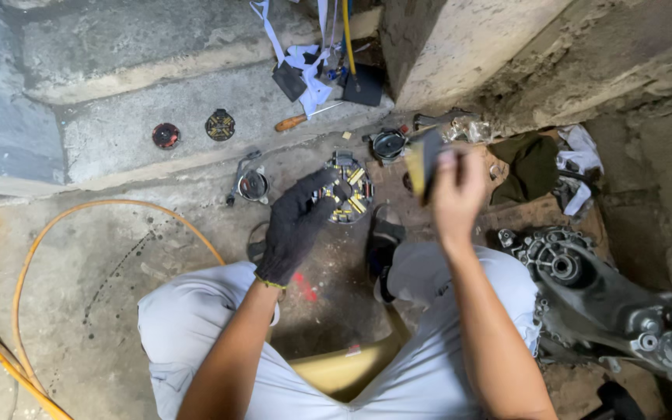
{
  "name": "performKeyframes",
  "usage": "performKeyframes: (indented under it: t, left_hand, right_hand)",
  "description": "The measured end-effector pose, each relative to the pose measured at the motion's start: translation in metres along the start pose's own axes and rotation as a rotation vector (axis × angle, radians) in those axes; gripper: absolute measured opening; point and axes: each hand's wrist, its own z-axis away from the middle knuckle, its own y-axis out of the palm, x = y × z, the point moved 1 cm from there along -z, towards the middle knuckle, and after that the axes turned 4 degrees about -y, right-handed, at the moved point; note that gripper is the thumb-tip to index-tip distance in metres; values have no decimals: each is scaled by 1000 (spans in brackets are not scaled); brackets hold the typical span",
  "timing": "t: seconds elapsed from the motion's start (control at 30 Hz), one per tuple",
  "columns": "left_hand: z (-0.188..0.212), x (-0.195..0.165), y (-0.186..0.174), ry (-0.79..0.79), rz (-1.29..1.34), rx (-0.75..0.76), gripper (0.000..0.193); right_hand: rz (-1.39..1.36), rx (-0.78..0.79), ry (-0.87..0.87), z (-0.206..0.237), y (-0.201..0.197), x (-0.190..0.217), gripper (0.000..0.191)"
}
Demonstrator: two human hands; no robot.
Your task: The person scrubs the surface of a circular mechanical component with a sanding block while seated on a low stool. They then use a small brush to clean the crevices of the same part. The work is performed on the floor of a workshop area.
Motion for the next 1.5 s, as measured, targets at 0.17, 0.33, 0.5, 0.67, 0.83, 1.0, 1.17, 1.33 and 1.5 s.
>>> performKeyframes:
  t: [0.17,0.33,0.5,0.67,0.83,1.0,1.17,1.33,1.5]
  left_hand:
    - [-1,-5,3,-44,102,-12,49]
    - [2,-9,4,-72,203,27,50]
    - [1,-8,8,-159,452,6,49]
    - [-3,-5,10,-145,405,13,47]
    - [0,-9,11,-145,429,33,50]
    - [0,-19,12,-169,524,7,57]
    - [-1,-19,4,-345,438,72,48]
    - [-1,-3,6,-298,524,-64,45]
    - [-6,1,7,-290,682,-129,44]
  right_hand:
    - [-878,-3,508,-17,-4,6,14]
    - [-903,172,625,-15,8,6,22]
    - [-1055,281,811,-13,11,8,33]
    - [-1157,397,784,-8,17,15,49]
    - [-968,530,844,4,28,19,50]
    - [-930,483,676,4,36,21,45]
    - [-788,570,599,6,36,16,51]
    - [-717,418,535,0,22,8,55]
    - [-827,489,553,-4,7,4,51]
